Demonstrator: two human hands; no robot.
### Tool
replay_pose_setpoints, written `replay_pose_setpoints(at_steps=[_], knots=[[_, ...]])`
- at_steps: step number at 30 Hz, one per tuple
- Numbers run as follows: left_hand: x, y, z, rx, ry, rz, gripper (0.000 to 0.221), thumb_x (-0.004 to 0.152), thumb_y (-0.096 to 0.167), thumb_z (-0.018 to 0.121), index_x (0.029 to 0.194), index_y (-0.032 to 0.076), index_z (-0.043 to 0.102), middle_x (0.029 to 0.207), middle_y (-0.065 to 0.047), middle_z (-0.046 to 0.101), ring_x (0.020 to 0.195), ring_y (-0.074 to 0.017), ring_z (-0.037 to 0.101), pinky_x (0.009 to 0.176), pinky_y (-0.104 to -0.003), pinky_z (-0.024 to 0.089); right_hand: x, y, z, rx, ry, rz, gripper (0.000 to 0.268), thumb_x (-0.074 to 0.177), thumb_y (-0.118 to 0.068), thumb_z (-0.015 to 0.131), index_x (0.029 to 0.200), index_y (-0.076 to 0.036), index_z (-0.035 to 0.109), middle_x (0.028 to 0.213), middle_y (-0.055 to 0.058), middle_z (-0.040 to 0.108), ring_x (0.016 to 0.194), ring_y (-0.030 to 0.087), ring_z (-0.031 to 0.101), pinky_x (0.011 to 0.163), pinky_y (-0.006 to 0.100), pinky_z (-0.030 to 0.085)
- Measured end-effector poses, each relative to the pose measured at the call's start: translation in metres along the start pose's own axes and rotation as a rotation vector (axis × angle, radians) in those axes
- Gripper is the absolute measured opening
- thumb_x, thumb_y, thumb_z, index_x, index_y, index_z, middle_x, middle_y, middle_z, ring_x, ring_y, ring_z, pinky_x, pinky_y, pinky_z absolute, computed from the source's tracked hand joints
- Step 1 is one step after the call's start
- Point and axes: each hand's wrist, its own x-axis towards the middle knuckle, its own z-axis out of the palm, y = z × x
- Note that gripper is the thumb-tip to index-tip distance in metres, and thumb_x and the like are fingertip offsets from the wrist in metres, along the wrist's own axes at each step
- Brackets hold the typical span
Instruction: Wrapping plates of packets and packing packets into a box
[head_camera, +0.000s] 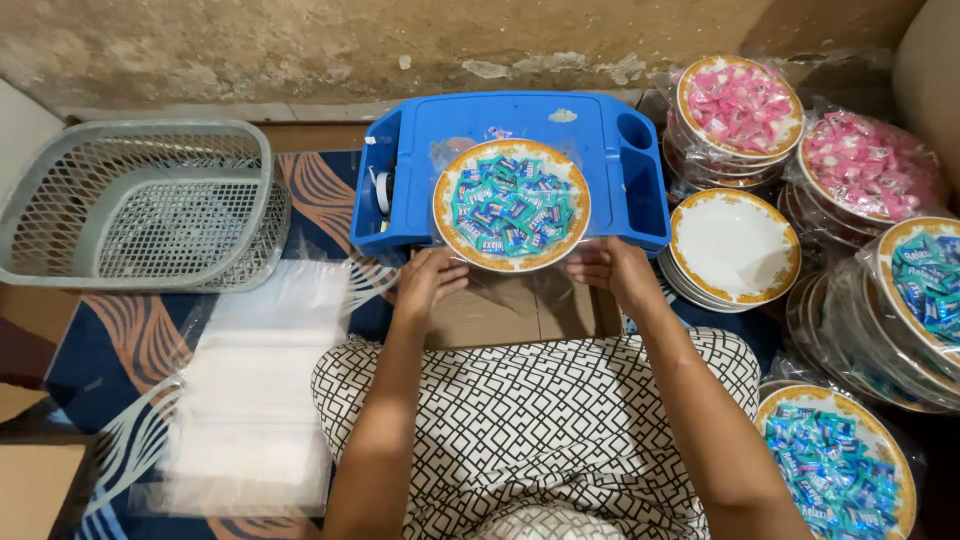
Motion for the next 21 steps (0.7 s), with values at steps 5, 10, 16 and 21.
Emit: replay_pose_setpoints(at_steps=[5,10,16,21], knots=[[0.002,-0.006,0.036,-0.076,0.137,0.060,0.059,0.090,0.029,0.079,0.124,-0.006,0.046,0.122,-0.033,0.051,0.109,-0.0561,0.064,0.089,-0.062,0.059,0.024,0.018,0.023,0.101,0.100,0.019,0.060,0.088,-0.040,0.083,0.119,0.002,0.054,0.093,0.030,0.068,0.077,0.042,0.076,0.071,0.053,0.066],[0.006,-0.023,0.052,-0.162,0.220,0.083,0.048,0.090,0.014,0.075,0.126,-0.007,0.049,0.122,-0.031,0.054,0.109,-0.0557,0.064,0.090,-0.065,0.055,0.049,0.051,0.027,0.207,0.114,-0.021,0.051,0.084,-0.021,0.088,0.117,0.004,0.058,0.086,0.025,0.067,0.070,0.038,0.076,0.067,0.051,0.067],[-0.009,-0.063,0.052,-0.552,0.141,0.074,0.052,0.072,-0.013,0.068,0.122,0.000,0.062,0.113,-0.022,0.061,0.101,-0.0416,0.066,0.089,-0.063,0.057,-0.006,0.056,0.017,0.383,0.104,-0.118,0.044,0.079,-0.008,0.080,0.121,-0.004,0.068,0.102,0.017,0.070,0.091,0.029,0.070,0.091,0.051,0.056],[-0.024,-0.086,0.070,-0.640,0.017,-0.035,0.047,0.061,-0.019,0.065,0.106,-0.005,0.065,0.092,-0.023,0.062,0.079,-0.0388,0.063,0.081,-0.058,0.056,-0.037,0.043,-0.016,0.844,0.008,-0.095,0.048,0.072,-0.004,0.065,0.119,-0.017,0.065,0.110,0.010,0.070,0.102,0.030,0.068,0.108,0.053,0.049]])
